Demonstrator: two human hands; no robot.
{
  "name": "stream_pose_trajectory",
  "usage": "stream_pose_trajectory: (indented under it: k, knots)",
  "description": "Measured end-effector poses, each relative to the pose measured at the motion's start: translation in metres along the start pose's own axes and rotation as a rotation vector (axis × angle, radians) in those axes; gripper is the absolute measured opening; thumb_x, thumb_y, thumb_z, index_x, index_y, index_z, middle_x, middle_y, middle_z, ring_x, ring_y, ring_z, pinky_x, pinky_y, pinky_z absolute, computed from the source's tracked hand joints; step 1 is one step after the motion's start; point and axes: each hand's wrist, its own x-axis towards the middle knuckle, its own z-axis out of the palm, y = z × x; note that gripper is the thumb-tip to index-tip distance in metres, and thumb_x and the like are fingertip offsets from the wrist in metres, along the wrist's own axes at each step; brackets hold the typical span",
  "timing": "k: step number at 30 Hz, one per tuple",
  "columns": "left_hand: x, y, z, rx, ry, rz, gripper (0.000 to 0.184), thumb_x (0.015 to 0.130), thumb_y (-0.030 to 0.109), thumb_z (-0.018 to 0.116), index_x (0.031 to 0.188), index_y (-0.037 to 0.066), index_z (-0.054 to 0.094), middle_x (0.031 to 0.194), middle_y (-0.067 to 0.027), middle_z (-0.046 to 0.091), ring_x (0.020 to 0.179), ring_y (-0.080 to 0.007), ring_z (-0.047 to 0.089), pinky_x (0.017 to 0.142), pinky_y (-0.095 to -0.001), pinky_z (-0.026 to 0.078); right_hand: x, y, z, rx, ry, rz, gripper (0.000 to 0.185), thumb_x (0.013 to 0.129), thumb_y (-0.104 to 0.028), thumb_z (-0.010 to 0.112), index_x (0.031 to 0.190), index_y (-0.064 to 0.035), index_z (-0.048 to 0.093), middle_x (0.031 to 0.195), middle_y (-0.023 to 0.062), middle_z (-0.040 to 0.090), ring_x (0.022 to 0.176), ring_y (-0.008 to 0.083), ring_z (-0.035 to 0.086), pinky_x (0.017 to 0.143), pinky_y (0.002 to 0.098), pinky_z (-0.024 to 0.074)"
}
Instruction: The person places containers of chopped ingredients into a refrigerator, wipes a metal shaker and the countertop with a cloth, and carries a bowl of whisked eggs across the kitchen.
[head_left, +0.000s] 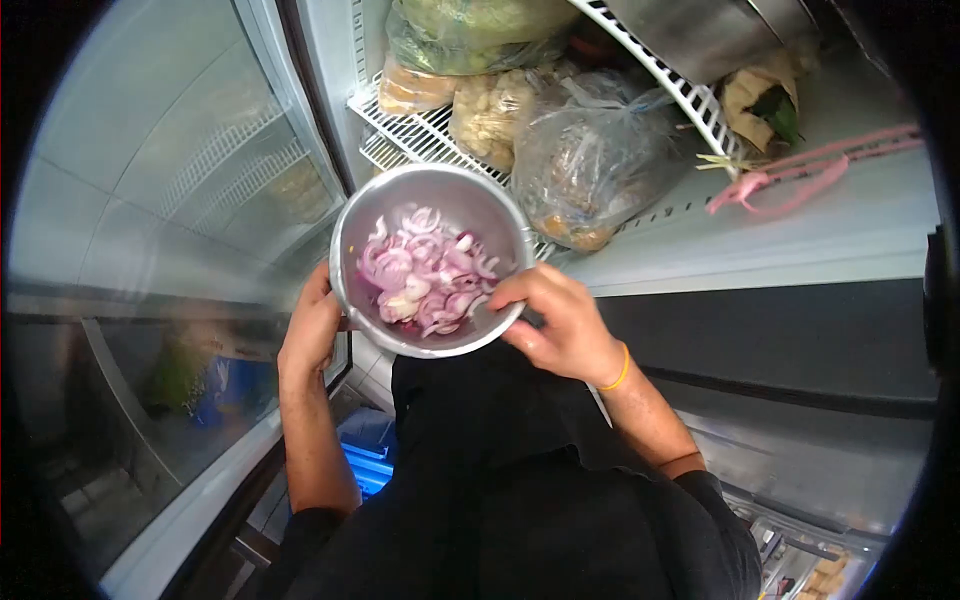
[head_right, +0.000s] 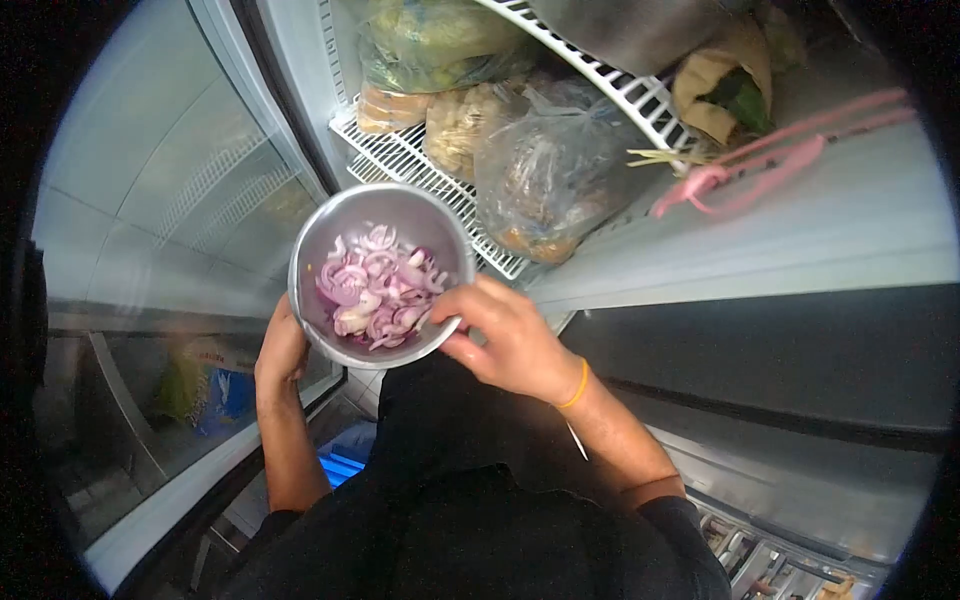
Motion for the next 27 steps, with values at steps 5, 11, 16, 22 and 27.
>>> stream_pose_trajectory:
  k: [5,11,16,22,27]
  knots:
    - [0.019,0.0,-0.03,-0.043,-0.001,-0.042,0.037,0.082,0.009,0.053,0.118,0.0,0.058,0.105,-0.0083,0.063,0.087,-0.015,0.065,0.07,-0.0293,0.058,0.027,-0.011,-0.018,-0.031,0.311,0.071,0.03,0.075,0.001,0.077,0.102,-0.0041,0.066,0.098,0.0104,0.066,0.091,0.0278,0.067,0.081,0.0355,0.0527]
    - [0.017,0.001,-0.033,-0.1,-0.016,-0.036,0.043,0.082,0.008,0.053,0.124,0.0,0.057,0.108,-0.0081,0.065,0.092,-0.0156,0.066,0.072,-0.0272,0.057,0.06,-0.008,-0.026,-0.049,0.669,0.19,0.02,0.085,0.001,0.073,0.102,-0.0028,0.063,0.091,0.0047,0.064,0.077,0.0111,0.057,0.071,0.0256,0.0487]
    - [0.022,0.002,-0.034,-0.085,-0.002,0.008,0.043,0.081,0.007,0.054,0.123,0.002,0.057,0.108,-0.0053,0.065,0.091,-0.0132,0.064,0.073,-0.0236,0.053,0.108,0.045,-0.05,-0.155,0.865,0.183,0.017,0.088,-0.004,0.073,0.101,-0.0012,0.063,0.085,0.0062,0.061,0.073,0.0141,0.055,0.069,0.0296,0.048]
    - [0.024,-0.017,-0.059,0.113,0.001,0.092,0.045,0.076,0.007,0.055,0.12,0.002,0.06,0.104,-0.0045,0.064,0.092,-0.0139,0.061,0.076,-0.0249,0.049,0.12,0.052,-0.05,-0.239,1.064,0.213,0.021,0.09,-0.014,0.072,0.102,0.0008,0.064,0.076,0.0058,0.061,0.068,0.0145,0.055,0.065,0.0304,0.0472]
    - [0.033,-0.015,-0.056,0.009,-0.093,0.07,0.043,0.076,0.007,0.056,0.118,0.003,0.06,0.103,-0.0055,0.066,0.088,-0.015,0.064,0.072,-0.0292,0.053,0.092,0.018,-0.035,-0.311,0.915,0.058,0.02,0.087,-0.011,0.071,0.103,-0.0029,0.063,0.09,0.0141,0.063,0.077,0.0285,0.061,0.071,0.0392,0.0493]
